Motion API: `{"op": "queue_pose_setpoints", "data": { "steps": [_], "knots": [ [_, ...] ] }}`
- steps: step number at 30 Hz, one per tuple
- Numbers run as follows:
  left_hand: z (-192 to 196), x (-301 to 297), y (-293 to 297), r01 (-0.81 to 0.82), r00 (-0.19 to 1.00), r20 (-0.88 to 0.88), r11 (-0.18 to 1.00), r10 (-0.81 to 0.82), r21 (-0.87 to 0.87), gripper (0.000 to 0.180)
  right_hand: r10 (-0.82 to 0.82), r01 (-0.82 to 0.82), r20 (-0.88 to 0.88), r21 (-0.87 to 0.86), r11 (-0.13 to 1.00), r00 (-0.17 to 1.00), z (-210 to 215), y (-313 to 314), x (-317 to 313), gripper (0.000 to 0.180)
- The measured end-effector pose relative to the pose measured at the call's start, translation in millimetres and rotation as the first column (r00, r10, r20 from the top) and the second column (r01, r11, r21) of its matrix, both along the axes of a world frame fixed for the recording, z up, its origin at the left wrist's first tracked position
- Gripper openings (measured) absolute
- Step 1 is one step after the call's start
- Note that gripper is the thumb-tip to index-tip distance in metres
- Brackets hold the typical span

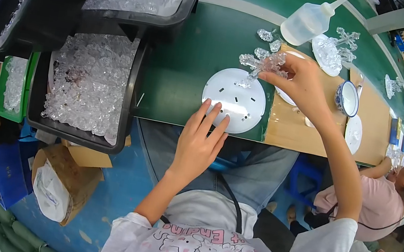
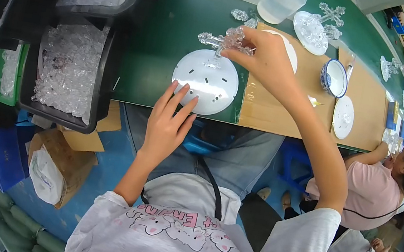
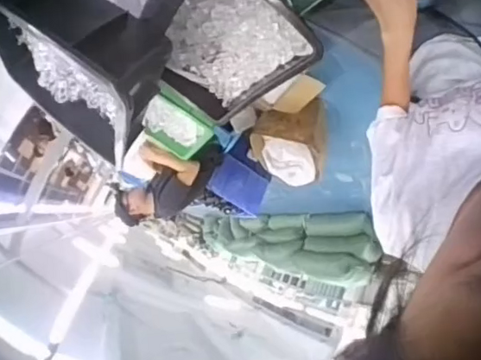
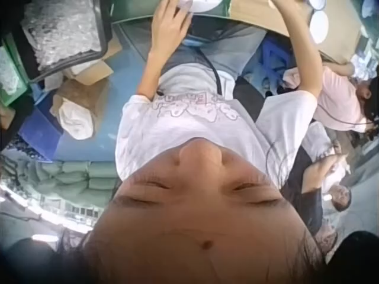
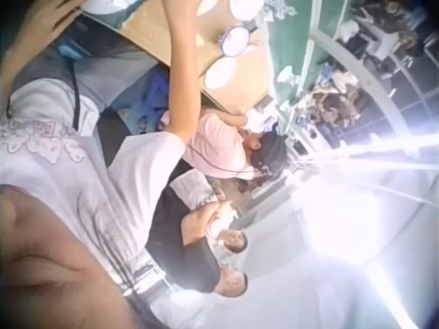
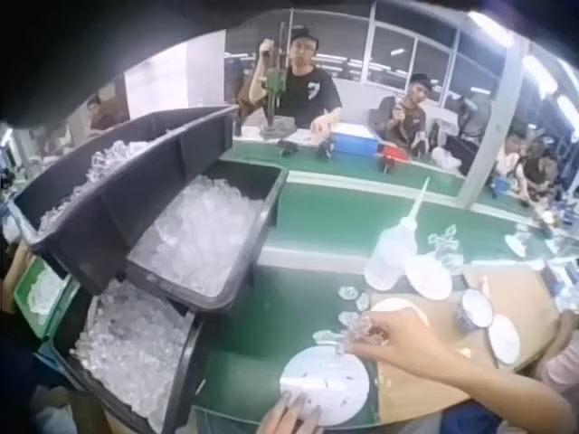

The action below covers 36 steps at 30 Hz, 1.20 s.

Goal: Assembling decorative light fixtures by gluing clear plastic snowflake-like pieces onto a circular white base.

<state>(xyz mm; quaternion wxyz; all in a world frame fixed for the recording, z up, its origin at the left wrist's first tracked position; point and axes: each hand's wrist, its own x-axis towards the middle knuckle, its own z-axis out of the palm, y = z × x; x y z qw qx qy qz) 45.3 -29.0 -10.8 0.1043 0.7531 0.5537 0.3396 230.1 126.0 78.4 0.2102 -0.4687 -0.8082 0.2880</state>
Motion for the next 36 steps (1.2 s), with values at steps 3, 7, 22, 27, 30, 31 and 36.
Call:
{"op": "queue_pose_setpoints", "data": {
  "steps": [3, 7, 22, 27, 30, 31, 36],
  "knots": [
    [-6.4, -1.2, 0.2, 0.043, 0.999, -0.013, 0.999, -0.044, -0.022, 0.029, -0.012, 0.012, 0.0, -0.064, 0.998, 1.0, -0.8, 1.5, -8.1, 0.024],
    [-8.9, -1.1, 0.2, 0.056, 0.998, -0.005, 0.998, -0.056, -0.038, 0.03, -0.038, 0.044, 0.113, -0.051, 0.998, 0.993, -3.9, 0.0, -11.3, 0.024],
    [10.9, -11.0, 23.7, 0.043, 0.993, 0.111, 0.998, -0.037, -0.052, 0.025, 0.113, -0.124, 0.067, 0.181, 0.976, 0.991, -20.1, -11.3, -10.5, 0.022],
    [63.9, -12.4, 72.3, -0.015, 0.958, 0.286, 0.991, -0.025, 0.136, 0.045, 0.105, -0.113, 0.057, 0.168, 0.979, 0.993, -27.3, -15.4, -8.2, 0.022],
    [66.4, -9.8, 110.3, 0.163, 0.944, 0.258, 0.972, -0.203, 0.168, 0.04, 0.14, -0.149, 0.061, 0.18, 0.972, 0.988, -29.1, -7.3, -4.7, 0.024],
    [66.4, -9.0, 116.8, 0.296, 0.904, 0.268, 0.939, -0.334, 0.173, 0.034, 0.156, -0.164, 0.053, 0.208, 0.964, 0.986, -31.7, -5.7, -3.8, 0.026],
    [69.7, -4.2, 120.7, 0.303, 0.9, 0.326, 0.953, -0.287, 0.005, 0.022, 0.17, -0.162, -0.027, 0.188, 0.969, 0.985, -38.5, -4.0, -4.0, 0.033]
  ]
}}
